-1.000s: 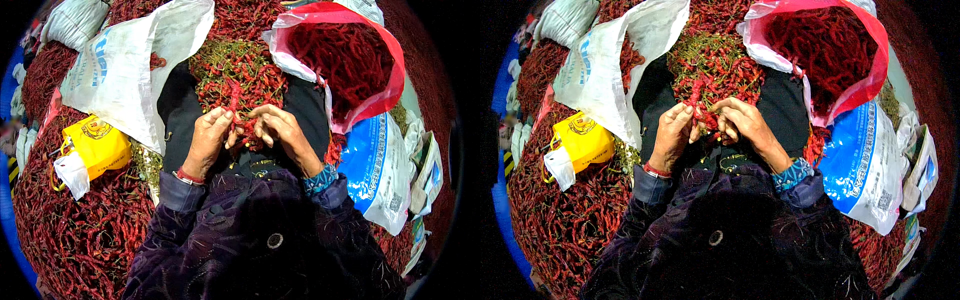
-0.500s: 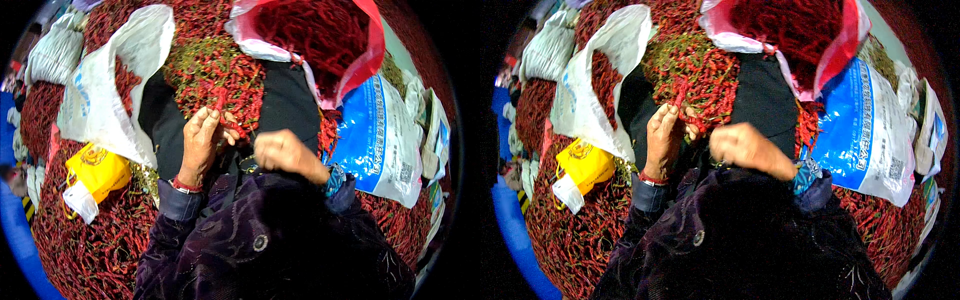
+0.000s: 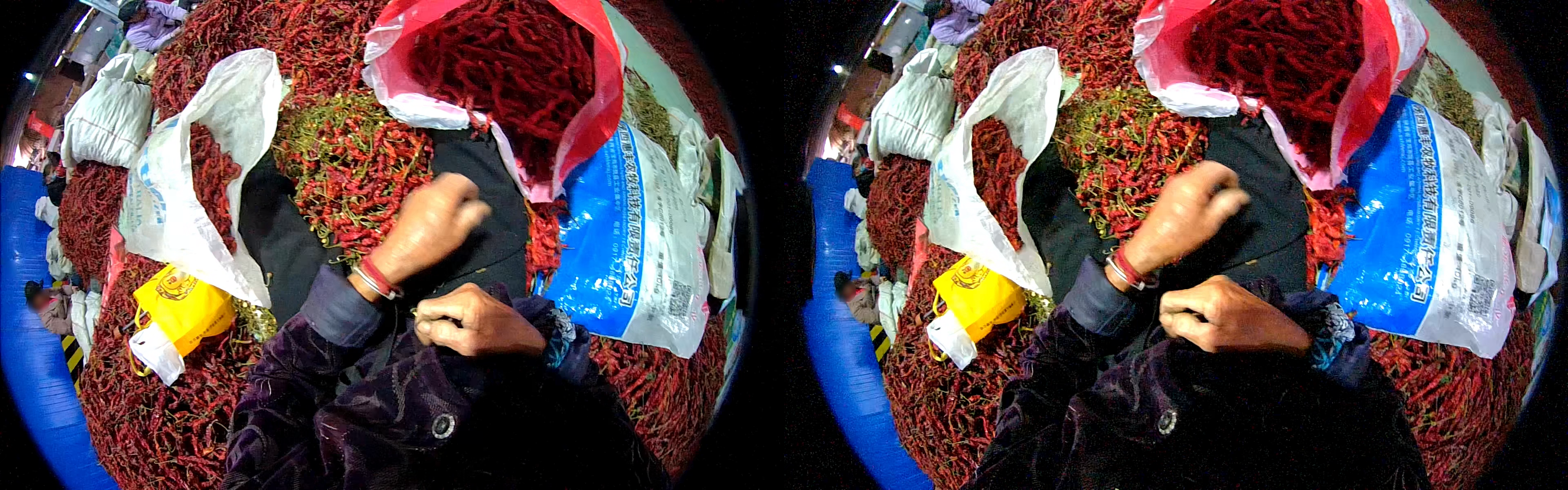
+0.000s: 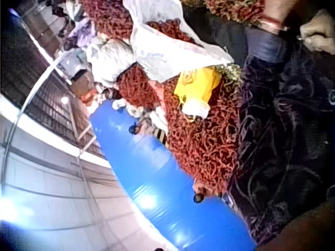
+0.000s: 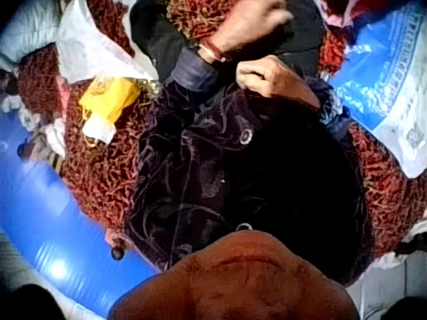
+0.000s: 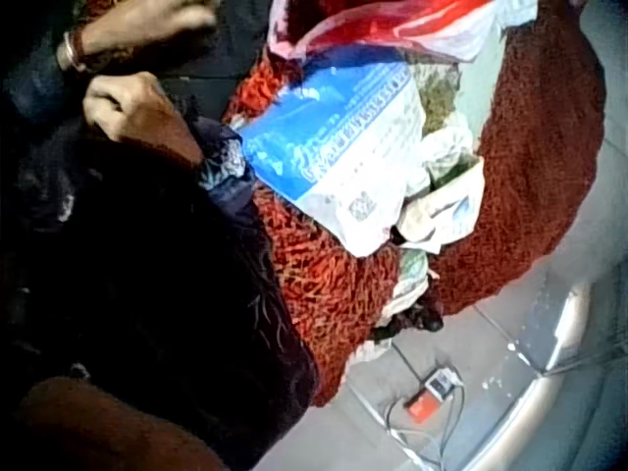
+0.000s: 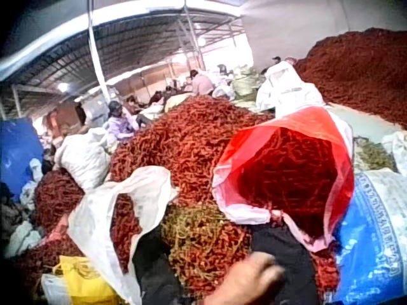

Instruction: The person repeatedly picks dried red chili peppers from a large pile, removes the green stems by hand, and drops the de-stemmed peppers into a nearby bag. The work continues at a steady pace with hands visible throughout.

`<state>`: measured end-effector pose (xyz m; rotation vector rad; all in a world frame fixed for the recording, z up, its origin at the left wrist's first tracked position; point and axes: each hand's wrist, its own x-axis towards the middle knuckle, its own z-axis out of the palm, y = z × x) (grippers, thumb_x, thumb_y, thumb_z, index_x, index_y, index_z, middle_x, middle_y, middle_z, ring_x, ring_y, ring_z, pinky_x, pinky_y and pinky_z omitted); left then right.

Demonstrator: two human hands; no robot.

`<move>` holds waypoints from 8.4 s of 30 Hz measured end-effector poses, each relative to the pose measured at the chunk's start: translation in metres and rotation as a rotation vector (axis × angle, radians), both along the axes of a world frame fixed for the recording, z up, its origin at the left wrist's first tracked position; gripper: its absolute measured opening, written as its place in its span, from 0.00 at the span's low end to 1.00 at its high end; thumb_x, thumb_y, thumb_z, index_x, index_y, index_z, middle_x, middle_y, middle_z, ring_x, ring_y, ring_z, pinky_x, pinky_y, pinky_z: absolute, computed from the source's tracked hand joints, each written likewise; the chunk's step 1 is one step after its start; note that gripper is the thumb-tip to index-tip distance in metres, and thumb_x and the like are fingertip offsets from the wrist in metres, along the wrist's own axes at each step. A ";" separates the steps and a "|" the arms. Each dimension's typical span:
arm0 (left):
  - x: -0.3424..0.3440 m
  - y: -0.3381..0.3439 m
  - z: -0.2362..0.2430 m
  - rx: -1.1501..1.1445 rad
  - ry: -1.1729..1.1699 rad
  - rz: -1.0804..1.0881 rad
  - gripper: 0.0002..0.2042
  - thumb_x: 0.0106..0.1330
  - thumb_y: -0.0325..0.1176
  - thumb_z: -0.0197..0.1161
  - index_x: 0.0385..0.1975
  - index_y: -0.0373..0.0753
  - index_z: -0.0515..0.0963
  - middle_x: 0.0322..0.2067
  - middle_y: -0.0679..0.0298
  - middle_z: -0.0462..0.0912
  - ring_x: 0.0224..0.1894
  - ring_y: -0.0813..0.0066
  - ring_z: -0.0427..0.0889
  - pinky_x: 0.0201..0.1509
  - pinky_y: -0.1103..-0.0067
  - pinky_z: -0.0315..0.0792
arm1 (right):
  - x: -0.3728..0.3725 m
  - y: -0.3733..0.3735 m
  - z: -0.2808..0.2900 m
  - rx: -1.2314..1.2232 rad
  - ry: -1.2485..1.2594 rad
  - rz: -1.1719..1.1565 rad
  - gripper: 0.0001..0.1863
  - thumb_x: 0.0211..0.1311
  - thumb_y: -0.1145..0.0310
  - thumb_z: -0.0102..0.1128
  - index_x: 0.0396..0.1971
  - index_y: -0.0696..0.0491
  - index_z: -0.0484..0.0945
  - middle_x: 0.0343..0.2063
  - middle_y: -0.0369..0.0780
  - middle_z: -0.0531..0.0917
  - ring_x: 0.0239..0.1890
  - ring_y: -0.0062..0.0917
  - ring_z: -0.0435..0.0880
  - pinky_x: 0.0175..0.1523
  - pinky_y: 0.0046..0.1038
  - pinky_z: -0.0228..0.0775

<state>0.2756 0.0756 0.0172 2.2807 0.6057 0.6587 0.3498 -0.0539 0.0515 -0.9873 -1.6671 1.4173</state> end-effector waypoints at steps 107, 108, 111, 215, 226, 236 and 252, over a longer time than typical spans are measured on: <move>-0.160 0.004 -0.025 -0.655 -0.617 0.499 0.10 0.55 0.18 0.61 0.35 0.36 0.73 0.30 0.71 0.75 0.31 0.87 0.72 0.35 0.88 0.68 | -0.056 0.094 -0.052 -0.792 0.798 -0.247 0.16 0.63 0.63 0.44 0.48 0.51 0.70 0.13 0.32 0.66 0.08 0.10 0.53 0.11 0.15 0.45; -0.155 -0.003 -0.019 -0.654 -0.596 0.433 0.09 0.55 0.18 0.60 0.34 0.36 0.73 0.31 0.71 0.76 0.31 0.86 0.73 0.35 0.88 0.68 | -0.057 0.093 -0.051 -0.695 0.854 -0.204 0.15 0.64 0.61 0.44 0.46 0.51 0.71 0.13 0.32 0.67 0.07 0.10 0.53 0.11 0.15 0.45; -0.144 -0.008 -0.027 -0.659 -0.585 0.418 0.08 0.55 0.17 0.58 0.33 0.36 0.72 0.32 0.67 0.78 0.33 0.83 0.75 0.38 0.86 0.70 | -0.052 0.089 -0.056 -0.597 0.850 -0.294 0.12 0.64 0.63 0.43 0.38 0.53 0.74 0.12 0.31 0.66 0.07 0.11 0.55 0.11 0.15 0.48; -0.034 0.008 -0.082 0.208 0.467 0.370 0.16 0.49 0.38 0.65 0.32 0.35 0.69 0.32 0.51 0.76 0.28 0.52 0.78 0.29 0.64 0.72 | 0.047 0.047 -0.094 -0.569 1.062 -0.503 0.12 0.55 0.73 0.45 0.38 0.57 0.73 0.29 0.42 0.79 0.25 0.23 0.77 0.23 0.22 0.67; -0.092 -0.006 -0.024 -0.671 -0.217 0.327 0.06 0.56 0.28 0.62 0.24 0.32 0.75 0.19 0.70 0.75 0.22 0.87 0.69 0.24 0.84 0.64 | 0.001 0.053 -0.053 -0.618 0.372 -0.505 0.15 0.64 0.63 0.45 0.47 0.54 0.68 0.14 0.32 0.69 0.09 0.09 0.58 0.11 0.13 0.45; -0.124 -0.009 0.035 -0.109 -0.327 0.410 0.14 0.56 0.25 0.58 0.42 0.30 0.72 0.36 0.51 0.79 0.38 0.67 0.80 0.40 0.75 0.72 | -0.042 0.106 0.005 -0.025 -0.219 -0.389 0.22 0.60 0.56 0.53 0.16 0.59 0.74 0.14 0.37 0.74 0.20 0.15 0.70 0.23 0.26 0.61; -0.137 -0.012 0.001 -0.638 -0.205 0.198 0.08 0.63 0.28 0.53 0.35 0.29 0.74 0.25 0.66 0.76 0.29 0.81 0.74 0.34 0.82 0.68 | -0.034 0.108 -0.058 0.052 -0.115 -0.505 0.20 0.55 0.58 0.63 0.10 0.54 0.73 0.10 0.29 0.59 0.14 0.11 0.54 0.16 0.25 0.42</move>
